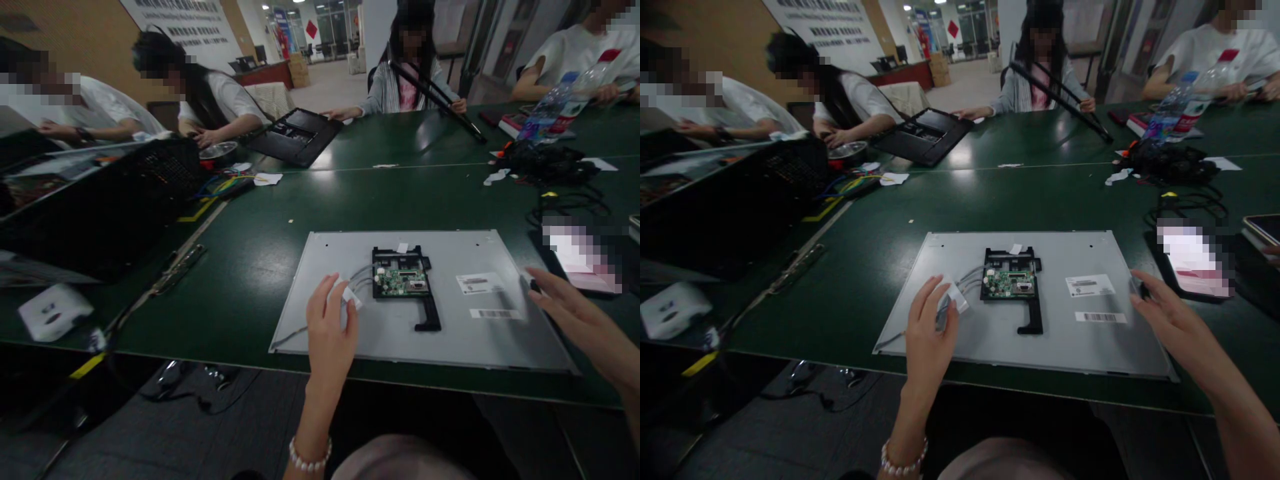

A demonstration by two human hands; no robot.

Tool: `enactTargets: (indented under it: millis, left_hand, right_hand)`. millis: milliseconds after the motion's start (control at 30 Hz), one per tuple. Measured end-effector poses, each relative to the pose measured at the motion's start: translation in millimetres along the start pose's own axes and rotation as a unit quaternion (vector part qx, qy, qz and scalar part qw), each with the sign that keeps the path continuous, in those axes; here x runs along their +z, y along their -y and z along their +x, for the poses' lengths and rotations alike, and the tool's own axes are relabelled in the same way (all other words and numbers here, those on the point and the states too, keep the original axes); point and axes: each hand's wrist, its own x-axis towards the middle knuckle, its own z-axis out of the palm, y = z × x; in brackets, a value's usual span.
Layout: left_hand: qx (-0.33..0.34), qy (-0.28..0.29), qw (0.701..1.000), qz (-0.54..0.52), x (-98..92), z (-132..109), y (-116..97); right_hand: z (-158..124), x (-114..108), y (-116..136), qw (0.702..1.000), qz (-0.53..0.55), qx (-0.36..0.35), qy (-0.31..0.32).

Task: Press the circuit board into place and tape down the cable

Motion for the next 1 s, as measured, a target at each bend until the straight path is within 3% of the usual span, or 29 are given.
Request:
enactTargets:
  millis: [200, 333, 700, 1000]
  left_hand:
    - [0.022, 0.111, 0.992, -0.06, -0.7, -13.3, -29.6]
    - [0.003, 0.149, 0.986, -0.072, -4.6, -29.4, -42.3]
    - [0.017, 0.208, 0.977, 0.041, -16.2, -39.0, -20.7]
    - [-0.009, 0.199, 0.973, 0.117, -22.0, -37.9, -12.4]
  right_hand:
    - [-0.4, -1.8, -0.2, 0.998, 0.067, -0.009, 0.017]
    - [0.9, -3.7, -3.8, 0.994, 0.11, 0.002, 0.022]
    - [-3.2, 11.9, 1.1, 0.976, 0.216, -0.002, 0.019]
    - [-10.5, 37.1, 17.7, 0.973, 0.226, -0.021, 0.03]
